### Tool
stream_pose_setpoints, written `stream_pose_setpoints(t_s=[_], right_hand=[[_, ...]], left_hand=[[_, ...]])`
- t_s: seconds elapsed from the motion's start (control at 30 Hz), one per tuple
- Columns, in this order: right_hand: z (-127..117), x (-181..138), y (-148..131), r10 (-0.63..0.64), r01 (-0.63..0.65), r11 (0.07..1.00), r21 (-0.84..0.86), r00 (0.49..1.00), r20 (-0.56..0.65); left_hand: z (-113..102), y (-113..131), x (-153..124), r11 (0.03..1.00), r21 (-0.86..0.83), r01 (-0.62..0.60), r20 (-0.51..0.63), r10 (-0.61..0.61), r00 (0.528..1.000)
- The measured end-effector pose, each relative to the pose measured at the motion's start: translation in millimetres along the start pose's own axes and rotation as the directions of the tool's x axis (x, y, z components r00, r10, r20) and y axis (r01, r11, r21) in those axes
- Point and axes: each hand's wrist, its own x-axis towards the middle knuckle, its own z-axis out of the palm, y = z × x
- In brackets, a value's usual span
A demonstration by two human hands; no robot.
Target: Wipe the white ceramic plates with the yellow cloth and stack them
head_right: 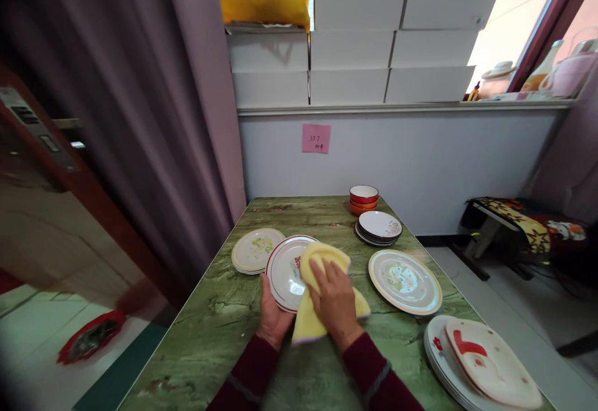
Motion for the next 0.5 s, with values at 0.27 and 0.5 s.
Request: stream_pose_setpoints(t_s=[0.27, 0.5], right_hand=[[8, 17, -37, -0.153, 0.136, 0.973, 0.184, 0.985, 0.082], [4, 20, 8, 0.048, -0.048, 0.999, 0.009, 0.999, -0.019]], left_hand=[[-1, -12, -8, 0.981, 0.081, 0.175, -0.058, -0.171, 0.984], [1, -5, 1, 0.999, 0.029, -0.017, -0.027, 0.018, 0.999]])
